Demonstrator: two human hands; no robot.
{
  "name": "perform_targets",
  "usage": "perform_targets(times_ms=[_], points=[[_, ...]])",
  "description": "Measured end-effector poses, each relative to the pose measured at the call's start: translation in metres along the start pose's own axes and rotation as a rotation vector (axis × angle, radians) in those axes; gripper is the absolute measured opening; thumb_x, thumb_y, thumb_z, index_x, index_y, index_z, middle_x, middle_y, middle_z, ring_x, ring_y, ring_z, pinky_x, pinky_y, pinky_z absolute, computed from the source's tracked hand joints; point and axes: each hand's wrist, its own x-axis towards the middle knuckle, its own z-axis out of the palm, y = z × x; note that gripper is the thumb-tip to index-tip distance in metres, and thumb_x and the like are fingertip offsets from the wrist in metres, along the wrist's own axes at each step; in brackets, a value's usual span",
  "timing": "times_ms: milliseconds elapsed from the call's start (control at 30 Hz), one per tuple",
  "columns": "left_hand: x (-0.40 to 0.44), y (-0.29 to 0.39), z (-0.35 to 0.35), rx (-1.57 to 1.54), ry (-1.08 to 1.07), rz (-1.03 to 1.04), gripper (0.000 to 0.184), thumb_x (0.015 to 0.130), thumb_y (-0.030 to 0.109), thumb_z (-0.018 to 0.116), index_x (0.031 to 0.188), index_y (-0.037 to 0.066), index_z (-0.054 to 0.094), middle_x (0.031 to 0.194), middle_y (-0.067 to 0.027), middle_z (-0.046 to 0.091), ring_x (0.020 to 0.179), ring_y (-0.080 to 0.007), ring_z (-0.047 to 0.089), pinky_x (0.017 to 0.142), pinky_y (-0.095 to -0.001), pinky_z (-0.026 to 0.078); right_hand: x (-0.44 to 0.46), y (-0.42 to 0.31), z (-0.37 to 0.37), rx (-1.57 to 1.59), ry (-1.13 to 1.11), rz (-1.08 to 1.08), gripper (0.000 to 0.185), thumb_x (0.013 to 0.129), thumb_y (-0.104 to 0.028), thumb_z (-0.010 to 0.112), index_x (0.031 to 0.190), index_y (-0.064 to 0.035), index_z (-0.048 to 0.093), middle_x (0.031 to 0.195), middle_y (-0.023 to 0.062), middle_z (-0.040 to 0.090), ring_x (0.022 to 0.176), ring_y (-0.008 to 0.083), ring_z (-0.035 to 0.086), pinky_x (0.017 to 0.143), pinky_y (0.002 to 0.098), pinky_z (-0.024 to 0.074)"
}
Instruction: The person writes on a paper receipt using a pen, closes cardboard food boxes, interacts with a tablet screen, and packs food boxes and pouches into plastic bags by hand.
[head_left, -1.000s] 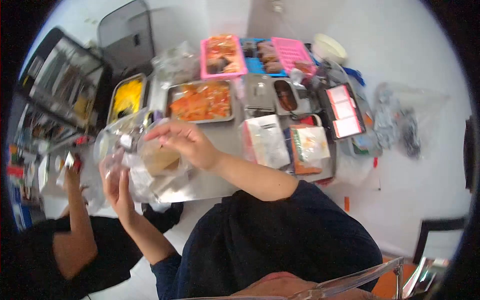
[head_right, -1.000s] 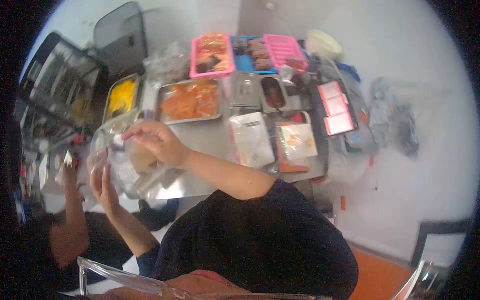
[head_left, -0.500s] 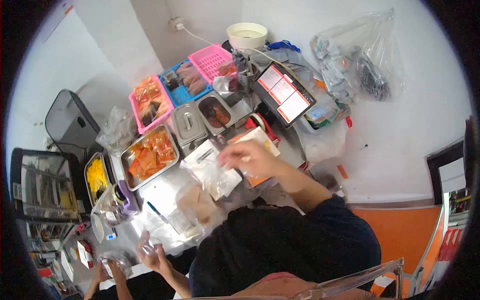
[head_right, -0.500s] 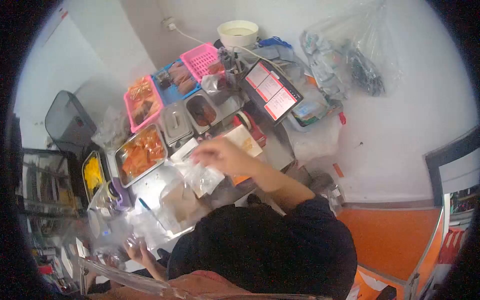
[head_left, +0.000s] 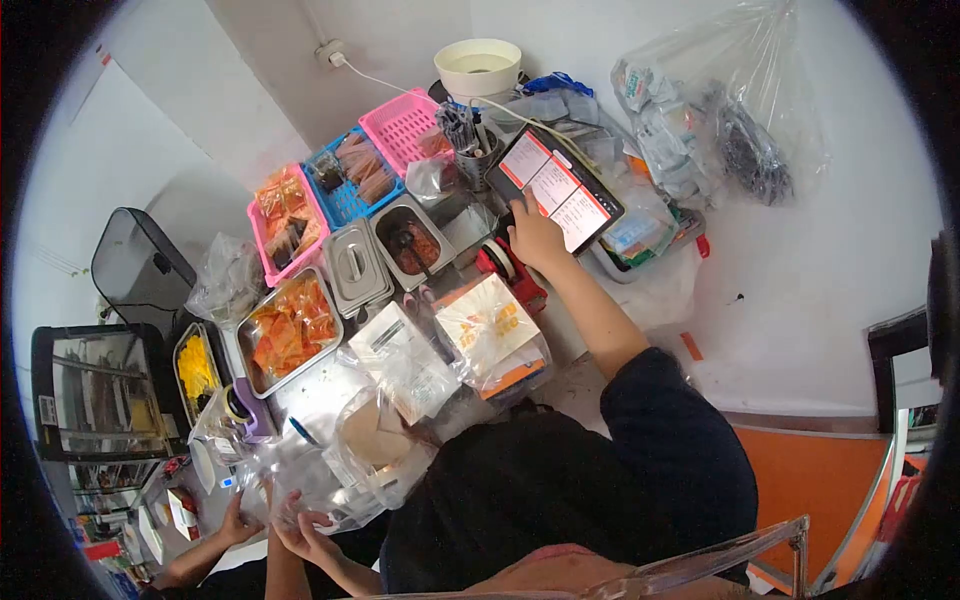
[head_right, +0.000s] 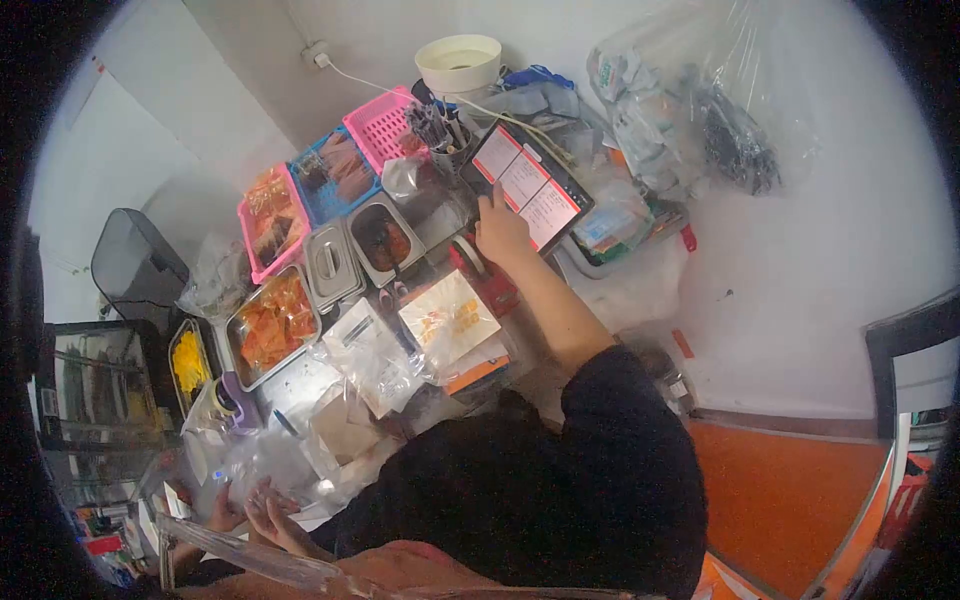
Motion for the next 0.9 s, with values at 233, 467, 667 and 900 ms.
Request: perform_targets(times_ms=[233, 467, 667, 900], points=[[0.000, 0.003, 0.008, 0.032, 0.021, 0.021, 0.027, 0.090, 0.012, 0.049, 0.110, -0.005, 0.042, 0.097, -0.0210, 0.058, 0.047, -0.0080, 0.047, 0.058, -0.0234, 0.045, -0.003, 0.009, -0.002, -0.032, -0.077, 0.157, 0.042, 0.080, -0.021, 0.057, 0.118, -0.0050, 0.046, 0.133, 0.0270, 0.035, 0.083, 0.0369, 0.062, 0.069, 0.0448, 0.0519], [-0.001, -0.003, 0.001, 0.140, -0.061, 0.049, 0.022, 0.089, 0.016, 0.051, 0.100, -0.003, 0.049, 0.093, -0.0183, 0.059, 0.045, -0.0063, 0.044, 0.045, -0.0190, 0.039, -0.021, 0.014, 0.008, 0.102, 0.005, -0.046, 0.039, 0.080, -0.020, 0.056, 0.114, -0.0044, 0.048, 0.125, 0.0196, 0.045, 0.082, 0.0359, 0.062, 0.070, 0.0441, 0.0515], [0.002, 0.023, 0.025, 0.102, -0.074, -0.006, 0.017, 0.089, 0.013, 0.050, 0.094, -0.003, 0.049, 0.089, -0.0149, 0.059, 0.042, -0.0049, 0.041, 0.038, -0.0174, 0.034, -0.026, 0.013, 0.001, 0.070, -0.030, -0.001, 0.039, 0.080, -0.018, 0.056, 0.114, -0.0026, 0.048, 0.134, 0.0216, 0.037, 0.084, 0.0369, 0.062, 0.071, 0.0451, 0.0514], [-0.002, 0.018, 0.024, 0.095, -0.032, -0.014, 0.014, 0.087, 0.010, 0.049, 0.093, -0.002, 0.048, 0.088, -0.0155, 0.059, 0.040, -0.0053, 0.042, 0.036, -0.0167, 0.032, -0.031, 0.020, 0.007, 0.073, -0.033, -0.017, 0.040, 0.079, -0.018, 0.056, 0.115, -0.0018, 0.047, 0.136, 0.0230, 0.035, 0.085, 0.0374, 0.062, 0.071, 0.0456, 0.0513]])
